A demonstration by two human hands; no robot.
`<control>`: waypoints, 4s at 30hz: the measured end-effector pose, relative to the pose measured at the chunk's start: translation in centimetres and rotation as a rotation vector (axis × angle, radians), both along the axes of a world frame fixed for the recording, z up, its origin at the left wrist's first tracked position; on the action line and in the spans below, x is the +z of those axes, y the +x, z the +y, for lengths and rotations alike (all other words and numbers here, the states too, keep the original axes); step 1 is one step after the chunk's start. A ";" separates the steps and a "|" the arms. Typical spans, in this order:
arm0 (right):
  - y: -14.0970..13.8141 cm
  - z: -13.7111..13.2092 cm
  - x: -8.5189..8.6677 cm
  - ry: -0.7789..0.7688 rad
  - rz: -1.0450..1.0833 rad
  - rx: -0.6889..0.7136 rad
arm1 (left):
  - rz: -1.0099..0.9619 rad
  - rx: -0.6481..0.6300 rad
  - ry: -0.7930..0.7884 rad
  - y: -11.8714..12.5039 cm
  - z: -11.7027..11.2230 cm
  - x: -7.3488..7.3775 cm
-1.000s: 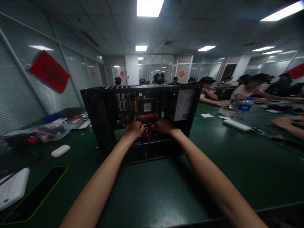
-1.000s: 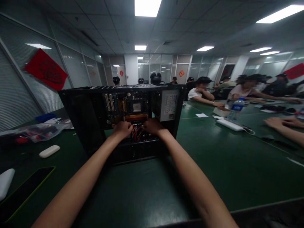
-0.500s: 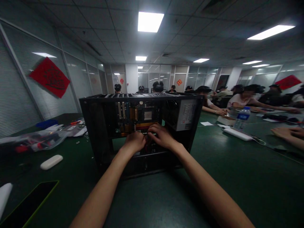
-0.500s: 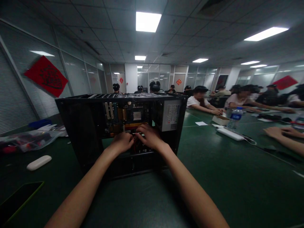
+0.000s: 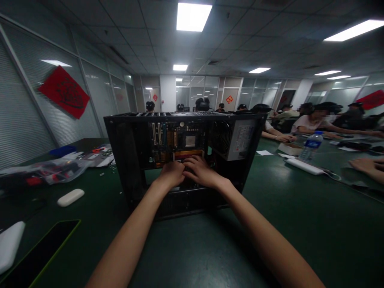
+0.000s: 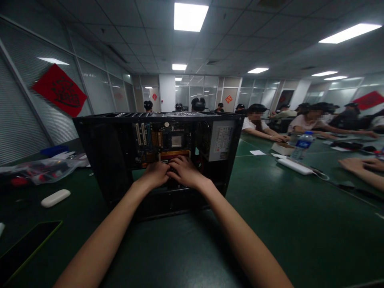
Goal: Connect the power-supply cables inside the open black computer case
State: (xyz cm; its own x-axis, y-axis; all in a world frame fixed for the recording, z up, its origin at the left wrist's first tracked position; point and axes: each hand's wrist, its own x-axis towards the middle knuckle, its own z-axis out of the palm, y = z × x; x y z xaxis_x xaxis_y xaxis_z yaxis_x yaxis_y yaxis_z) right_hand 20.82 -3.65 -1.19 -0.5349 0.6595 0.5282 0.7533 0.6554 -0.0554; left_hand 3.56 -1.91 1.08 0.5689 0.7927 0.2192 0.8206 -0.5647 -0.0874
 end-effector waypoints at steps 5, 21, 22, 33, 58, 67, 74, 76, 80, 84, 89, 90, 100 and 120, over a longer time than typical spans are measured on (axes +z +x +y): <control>0.0 0.0 0.0 0.002 -0.018 0.011 | -0.034 -0.025 -0.036 -0.1 0.1 0.0; 0.5 0.1 -0.1 -0.014 -0.087 -0.027 | -0.165 -0.051 -0.105 0.0 1.5 -1.0; 0.5 0.1 -0.2 -0.025 -0.093 -0.036 | -0.175 -0.058 -0.101 0.0 1.5 -1.0; 0.1 -0.5 0.1 -0.115 -0.132 -0.108 | -0.230 -0.164 -0.153 0.4 1.2 -1.1; 1.3 1.8 -1.1 -0.871 -0.056 -0.055 | -0.377 0.138 -0.016 -0.2 0.5 -0.5; 1.2 1.8 -0.7 -1.002 -0.181 -0.106 | -0.383 0.122 -0.030 -0.3 0.8 -0.8; 1.1 2.0 -0.7 -1.030 -0.199 -0.070 | -0.441 0.066 -0.060 -0.4 0.9 -0.6; 1.1 1.9 -0.7 -1.017 -0.182 -0.064 | -0.454 0.050 -0.070 -0.3 1.0 -0.5; 0.8 1.4 -0.1 -1.013 -0.170 -0.055 | -0.492 0.022 -0.060 -0.4 1.0 -0.3; 0.5 0.9 0.6 -1.005 -0.197 -0.067 | -0.525 -0.041 -0.040 -0.6 1.0 0.3; 0.7 1.2 0.4 -1.056 -0.218 -0.116 | -0.553 -0.060 0.007 -1.1 0.2 2.0; 0.8 1.3 0.2 -1.049 -0.214 -0.126 | -0.560 -0.063 0.011 -1.2 -0.1 2.4; 1.5 1.9 -0.9 -0.818 -0.012 -0.079 | -0.653 -0.105 0.007 -2.3 -2.8 5.3; 1.3 -5.4 7.1 -0.532 1.078 0.179 | -0.718 -0.483 -0.711 -4.1 -3.8 6.3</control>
State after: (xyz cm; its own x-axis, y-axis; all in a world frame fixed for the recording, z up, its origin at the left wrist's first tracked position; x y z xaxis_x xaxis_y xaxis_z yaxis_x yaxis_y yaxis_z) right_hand 22.15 -9.09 5.95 -0.0940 0.8910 0.4442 0.0564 0.4502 -0.8911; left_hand -0.56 -5.67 7.41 0.7743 0.5986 0.2055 0.2323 -0.5708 0.7876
